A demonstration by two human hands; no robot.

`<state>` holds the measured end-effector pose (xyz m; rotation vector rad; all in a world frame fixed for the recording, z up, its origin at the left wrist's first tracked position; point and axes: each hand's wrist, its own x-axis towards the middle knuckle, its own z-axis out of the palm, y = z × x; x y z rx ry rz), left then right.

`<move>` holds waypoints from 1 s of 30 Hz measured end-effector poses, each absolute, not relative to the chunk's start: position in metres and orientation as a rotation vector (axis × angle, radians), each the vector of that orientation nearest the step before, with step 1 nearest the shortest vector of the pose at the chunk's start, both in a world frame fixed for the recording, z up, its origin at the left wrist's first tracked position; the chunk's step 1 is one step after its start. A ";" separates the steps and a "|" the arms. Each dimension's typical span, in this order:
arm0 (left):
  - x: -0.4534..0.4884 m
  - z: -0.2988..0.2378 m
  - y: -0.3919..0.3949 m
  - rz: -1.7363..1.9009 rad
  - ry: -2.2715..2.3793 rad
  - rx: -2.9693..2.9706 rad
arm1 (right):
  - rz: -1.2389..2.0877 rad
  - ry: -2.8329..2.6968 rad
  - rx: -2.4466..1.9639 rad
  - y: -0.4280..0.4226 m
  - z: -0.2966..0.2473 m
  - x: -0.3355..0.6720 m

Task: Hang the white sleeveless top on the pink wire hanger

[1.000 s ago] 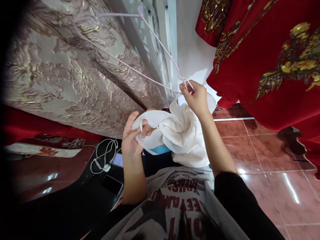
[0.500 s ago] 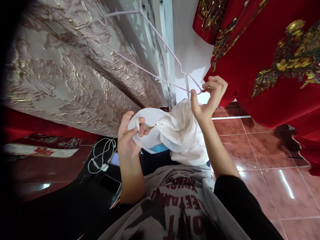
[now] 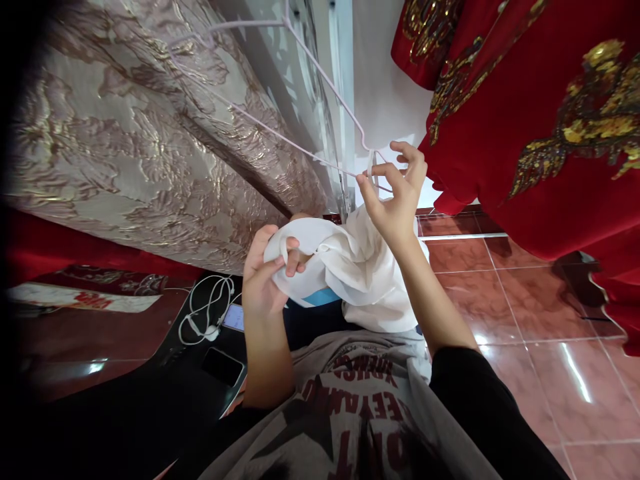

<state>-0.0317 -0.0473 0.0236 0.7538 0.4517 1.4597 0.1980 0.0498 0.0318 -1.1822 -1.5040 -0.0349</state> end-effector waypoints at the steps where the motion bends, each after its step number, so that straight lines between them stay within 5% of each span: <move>1: -0.032 0.023 -0.047 1.460 0.456 0.754 | 0.017 -1.491 -1.173 0.050 0.037 0.198; 12: -0.043 0.018 -0.046 1.503 0.497 0.766 | 1.149 -0.711 -0.890 0.069 0.064 0.276; 21: -0.043 0.026 -0.050 1.476 0.588 0.789 | 0.918 -0.610 -1.494 0.085 -0.045 0.312; 30: -0.041 0.027 -0.052 1.444 0.484 0.804 | 0.925 -1.104 -1.696 0.071 -0.075 0.318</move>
